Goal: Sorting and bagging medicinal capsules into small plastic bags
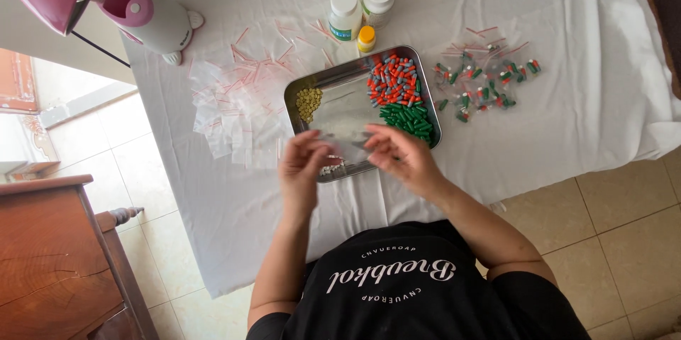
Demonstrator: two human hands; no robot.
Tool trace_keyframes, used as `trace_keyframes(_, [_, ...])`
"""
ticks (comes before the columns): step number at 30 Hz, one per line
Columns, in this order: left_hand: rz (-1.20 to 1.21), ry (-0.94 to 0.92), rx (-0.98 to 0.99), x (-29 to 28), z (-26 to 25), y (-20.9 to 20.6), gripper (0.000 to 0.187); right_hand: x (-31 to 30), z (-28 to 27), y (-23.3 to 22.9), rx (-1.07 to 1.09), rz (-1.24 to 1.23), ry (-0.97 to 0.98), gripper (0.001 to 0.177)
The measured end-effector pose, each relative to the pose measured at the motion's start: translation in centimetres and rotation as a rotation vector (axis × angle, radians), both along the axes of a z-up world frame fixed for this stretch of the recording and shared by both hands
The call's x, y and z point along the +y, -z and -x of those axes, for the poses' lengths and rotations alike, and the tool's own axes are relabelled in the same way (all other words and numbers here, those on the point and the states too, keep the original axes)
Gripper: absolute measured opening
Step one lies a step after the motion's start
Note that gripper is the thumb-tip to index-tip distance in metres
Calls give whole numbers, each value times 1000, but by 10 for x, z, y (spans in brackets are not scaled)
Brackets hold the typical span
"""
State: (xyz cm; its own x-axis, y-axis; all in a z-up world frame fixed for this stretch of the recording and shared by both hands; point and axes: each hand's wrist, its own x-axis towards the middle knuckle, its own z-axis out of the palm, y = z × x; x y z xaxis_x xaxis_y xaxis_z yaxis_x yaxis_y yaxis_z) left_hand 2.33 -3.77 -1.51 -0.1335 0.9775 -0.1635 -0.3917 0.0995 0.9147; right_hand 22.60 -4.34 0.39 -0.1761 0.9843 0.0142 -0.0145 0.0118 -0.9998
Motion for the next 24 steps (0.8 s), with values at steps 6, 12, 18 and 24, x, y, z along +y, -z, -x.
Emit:
trace_keyframes(6, [-20,53,7,-5,-29,16,33,-5,12,3,126,-43,98,8])
trace_keyframes(12, [-42,69,-56,4,-22,14,39,3,12,6,199,-10,108,7])
trace_keyframes(18, [-426,-57,737,8,-13,-2,19,23,15,-6,-442,-575,339,12])
trace_keyframes(24, [-264,130,545,16,-30,-19,18,24,39,6,-555,-782,375,21])
